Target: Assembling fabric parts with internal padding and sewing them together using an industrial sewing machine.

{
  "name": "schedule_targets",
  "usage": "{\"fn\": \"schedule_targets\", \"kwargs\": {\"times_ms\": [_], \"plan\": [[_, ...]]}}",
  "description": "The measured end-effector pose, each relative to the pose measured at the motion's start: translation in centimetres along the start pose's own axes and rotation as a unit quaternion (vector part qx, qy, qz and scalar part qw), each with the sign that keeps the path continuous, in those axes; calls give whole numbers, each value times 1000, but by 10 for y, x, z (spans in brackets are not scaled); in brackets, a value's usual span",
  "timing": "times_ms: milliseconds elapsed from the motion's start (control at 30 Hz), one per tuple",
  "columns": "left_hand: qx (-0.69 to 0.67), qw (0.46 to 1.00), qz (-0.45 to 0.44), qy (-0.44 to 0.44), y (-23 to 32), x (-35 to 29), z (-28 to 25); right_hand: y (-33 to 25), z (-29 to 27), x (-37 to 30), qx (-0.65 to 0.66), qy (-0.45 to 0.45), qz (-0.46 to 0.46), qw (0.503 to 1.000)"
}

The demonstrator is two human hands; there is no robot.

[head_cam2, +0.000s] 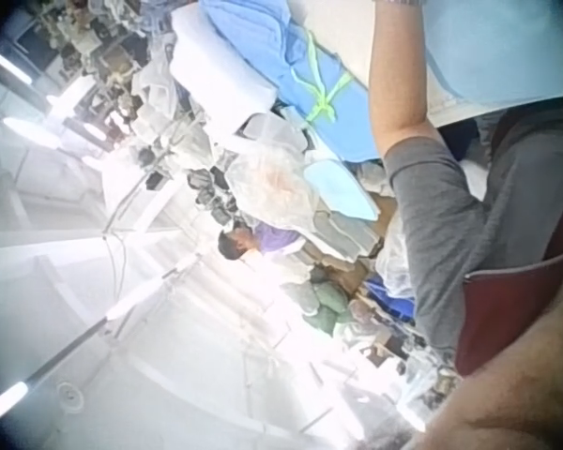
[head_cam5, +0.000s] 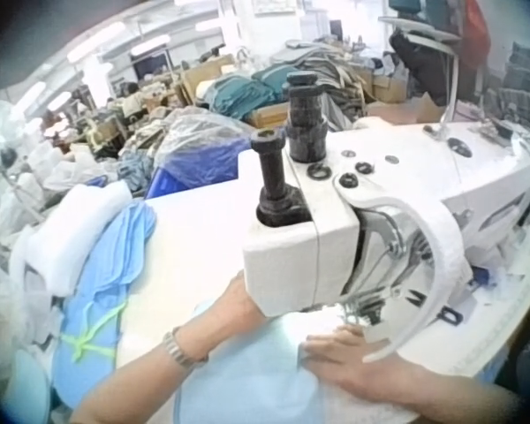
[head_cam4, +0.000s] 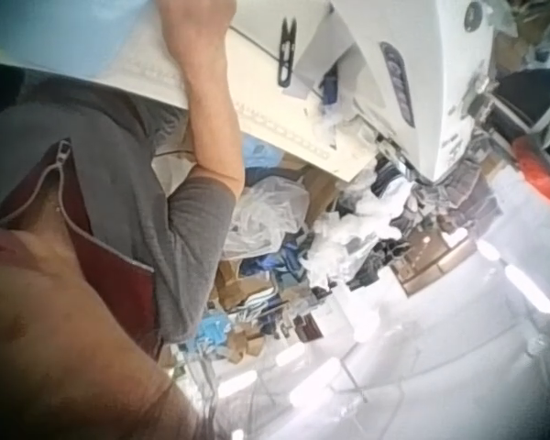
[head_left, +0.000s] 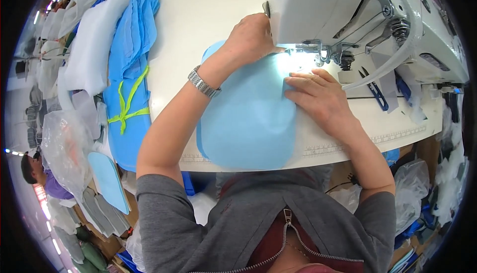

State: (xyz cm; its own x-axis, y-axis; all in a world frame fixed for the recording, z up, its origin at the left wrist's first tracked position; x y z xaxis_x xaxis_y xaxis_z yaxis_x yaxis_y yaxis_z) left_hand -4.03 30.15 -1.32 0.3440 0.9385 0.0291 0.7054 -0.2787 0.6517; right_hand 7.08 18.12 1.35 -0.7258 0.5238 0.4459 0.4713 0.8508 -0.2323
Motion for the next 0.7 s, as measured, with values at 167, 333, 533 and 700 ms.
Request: {"fn": "schedule_targets", "kwargs": {"times_ms": [167,333,533,700], "plan": [[3,1000,-9,2,6,-6,-4,2,2,-4,8,-6,19,1000],[88,994,22,61,21,-37,-13,6,13,-7,94,-85,74,989],[101,979,159,-83,91,-163,10,5,4,-4,51,-38,34,997],[106,982,153,-42,77,-177,12,11,4,-7,83,-8,47,995]]}}
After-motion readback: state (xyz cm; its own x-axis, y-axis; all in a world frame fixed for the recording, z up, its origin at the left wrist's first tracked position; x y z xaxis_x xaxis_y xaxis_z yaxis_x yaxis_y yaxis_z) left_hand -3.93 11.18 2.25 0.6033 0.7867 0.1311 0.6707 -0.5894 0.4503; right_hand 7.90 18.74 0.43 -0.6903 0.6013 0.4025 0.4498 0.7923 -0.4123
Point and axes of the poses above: each hand's wrist, its own x-axis towards the middle knuckle, its own z-axis out of the palm, y = z × x, the point moved 9 cm from there along x, towards the middle knuckle, and after that the axes turned 4 degrees about -z, right-handed, at the moved point
